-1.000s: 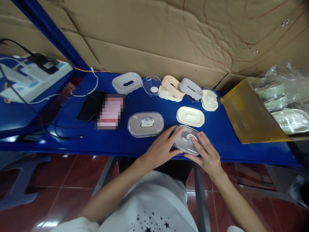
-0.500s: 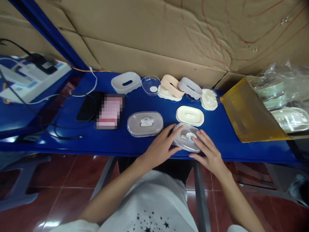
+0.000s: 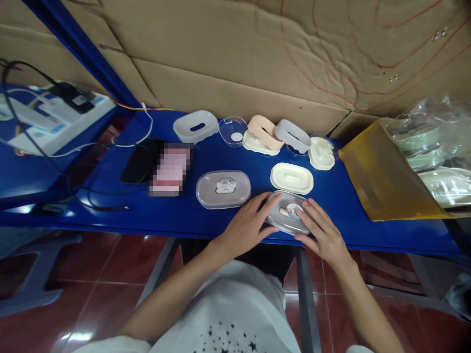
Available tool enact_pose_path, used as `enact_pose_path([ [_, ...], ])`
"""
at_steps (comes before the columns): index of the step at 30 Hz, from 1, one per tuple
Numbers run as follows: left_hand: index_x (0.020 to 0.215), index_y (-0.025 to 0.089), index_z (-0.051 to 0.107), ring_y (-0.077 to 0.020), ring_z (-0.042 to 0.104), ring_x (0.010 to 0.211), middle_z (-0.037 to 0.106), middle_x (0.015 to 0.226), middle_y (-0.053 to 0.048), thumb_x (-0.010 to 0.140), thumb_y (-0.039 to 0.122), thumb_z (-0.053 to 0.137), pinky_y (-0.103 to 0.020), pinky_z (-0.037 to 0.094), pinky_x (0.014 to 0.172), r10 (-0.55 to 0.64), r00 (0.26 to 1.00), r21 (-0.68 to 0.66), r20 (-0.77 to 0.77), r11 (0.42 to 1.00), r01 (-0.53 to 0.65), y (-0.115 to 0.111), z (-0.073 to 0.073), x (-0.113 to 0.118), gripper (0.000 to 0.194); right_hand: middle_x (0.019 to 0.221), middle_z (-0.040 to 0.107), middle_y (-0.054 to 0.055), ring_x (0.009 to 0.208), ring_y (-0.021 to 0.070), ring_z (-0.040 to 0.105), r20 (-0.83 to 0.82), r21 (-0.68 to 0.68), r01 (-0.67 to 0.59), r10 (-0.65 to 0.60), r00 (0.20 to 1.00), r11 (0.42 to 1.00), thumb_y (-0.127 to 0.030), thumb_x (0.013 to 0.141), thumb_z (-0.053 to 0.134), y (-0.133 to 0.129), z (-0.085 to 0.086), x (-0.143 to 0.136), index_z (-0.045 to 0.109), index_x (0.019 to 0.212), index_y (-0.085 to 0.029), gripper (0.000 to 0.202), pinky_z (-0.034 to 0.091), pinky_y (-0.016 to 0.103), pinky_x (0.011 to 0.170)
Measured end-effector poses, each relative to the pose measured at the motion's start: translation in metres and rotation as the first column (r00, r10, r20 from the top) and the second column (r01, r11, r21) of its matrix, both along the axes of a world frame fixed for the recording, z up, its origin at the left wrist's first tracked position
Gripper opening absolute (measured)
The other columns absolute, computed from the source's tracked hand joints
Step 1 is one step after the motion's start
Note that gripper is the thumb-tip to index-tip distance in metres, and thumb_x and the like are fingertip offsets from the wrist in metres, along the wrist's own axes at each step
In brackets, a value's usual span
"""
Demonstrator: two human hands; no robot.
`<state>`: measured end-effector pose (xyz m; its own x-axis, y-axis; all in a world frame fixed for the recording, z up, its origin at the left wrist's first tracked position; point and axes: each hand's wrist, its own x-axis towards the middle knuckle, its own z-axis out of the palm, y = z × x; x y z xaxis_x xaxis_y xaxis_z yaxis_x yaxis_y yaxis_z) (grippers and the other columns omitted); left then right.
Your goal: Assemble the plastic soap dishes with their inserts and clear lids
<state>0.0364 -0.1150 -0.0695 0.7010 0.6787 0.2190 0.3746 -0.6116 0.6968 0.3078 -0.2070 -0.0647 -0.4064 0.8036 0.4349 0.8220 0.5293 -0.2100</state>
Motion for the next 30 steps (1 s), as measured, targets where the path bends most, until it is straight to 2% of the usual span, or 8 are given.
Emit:
enact_pose_path([
  [8,0.172,0.036,0.02,-0.0359,0.05,0.152,0.048,0.164,-0.015,0.103,0.035,0.071,-0.059,0.048,0.122,-0.012,1.0,0.028,0.016,1.0,0.011,-0.001,0.001,-0.001,0.087,0.155,0.062,0.018,0.148,0.039,0.057,0.099,0.154,0.05,-0.066,0.993,0.987,-0.037,0.092,0.084,-0.011,-0.008,-0.001,0.038,0.17,-0.022,0.091,0.059,0.055,0.117],
  [14,0.173,0.033,0.018,-0.036,0.048,0.154,0.046,0.164,-0.018,0.103,0.034,0.071,-0.058,0.047,0.123,-0.016,1.0,0.058,-0.012,0.998,0.017,-0.001,-0.001,0.002,0.088,0.15,0.065,0.018,0.146,0.0383,0.059,0.075,0.129,0.066,-0.076,0.994,0.989,-0.033,0.093,0.084,-0.008,-0.005,-0.005,0.041,0.168,-0.024,0.087,0.059,0.056,0.115],
  [17,0.173,0.027,0.017,-0.0344,0.048,0.154,0.045,0.166,-0.021,0.105,0.033,0.068,-0.052,0.051,0.121,0.011,1.0,0.143,-0.027,0.99,-0.007,-0.008,0.003,-0.002,0.085,0.146,0.066,0.017,0.142,0.0387,0.061,0.025,0.086,0.061,-0.063,0.998,0.994,-0.032,0.094,0.083,-0.003,0.003,-0.009,0.045,0.165,-0.027,0.081,0.058,0.059,0.114],
  [19,0.17,0.025,0.026,-0.0332,0.052,0.151,0.048,0.165,-0.02,0.107,0.03,0.063,-0.05,0.054,0.116,0.078,0.996,0.297,-0.037,0.953,-0.064,-0.015,0.009,-0.012,0.073,0.142,0.067,0.017,0.14,0.039,0.062,0.004,0.078,0.064,-0.065,0.998,0.995,-0.032,0.094,0.082,-0.001,0.007,-0.012,0.048,0.163,-0.026,0.077,0.059,0.06,0.113],
  [22,0.154,0.027,0.052,-0.0355,0.061,0.14,0.059,0.155,-0.018,0.106,0.023,0.063,-0.055,0.053,0.111,0.336,0.94,0.551,-0.048,0.794,-0.256,-0.018,0.02,-0.038,0.049,0.138,0.067,0.018,0.137,0.0395,0.063,0.008,0.09,0.082,-0.083,0.997,0.993,-0.032,0.094,0.08,0.001,0.009,-0.018,0.052,0.159,-0.024,0.071,0.06,0.06,0.108],
  [24,0.146,0.026,0.06,-0.0396,0.063,0.135,0.062,0.151,-0.019,0.104,0.023,0.067,-0.063,0.049,0.11,0.491,0.868,0.614,-0.072,0.708,-0.349,-0.009,0.023,-0.057,0.042,0.138,0.067,0.019,0.135,0.0391,0.064,0.022,0.098,0.102,-0.104,0.994,0.99,-0.034,0.095,0.079,0.003,0.008,-0.024,0.053,0.156,-0.023,0.067,0.06,0.059,0.107],
  [27,0.141,0.023,0.064,-0.0382,0.066,0.13,0.067,0.144,-0.018,0.105,0.025,0.066,-0.061,0.05,0.109,0.499,0.861,0.61,-0.096,0.713,-0.345,0.02,0.022,-0.077,0.036,0.14,0.067,0.018,0.136,0.038,0.062,0.041,0.071,0.13,-0.133,0.99,0.989,-0.039,0.099,0.076,0.011,0.01,-0.031,0.054,0.154,-0.023,0.062,0.057,0.058,0.108],
  [30,0.141,0.019,0.063,-0.0379,0.062,0.137,0.064,0.147,-0.019,0.106,0.02,0.06,-0.063,0.044,0.117,0.506,0.859,0.596,-0.079,0.715,-0.366,0.046,0.021,-0.079,0.035,0.149,0.064,0.016,0.143,0.0365,0.058,0.05,-0.022,0.094,-0.093,0.994,0.995,-0.045,0.104,0.068,0.03,0.02,-0.033,0.053,0.155,-0.025,0.056,0.052,0.058,0.113],
])
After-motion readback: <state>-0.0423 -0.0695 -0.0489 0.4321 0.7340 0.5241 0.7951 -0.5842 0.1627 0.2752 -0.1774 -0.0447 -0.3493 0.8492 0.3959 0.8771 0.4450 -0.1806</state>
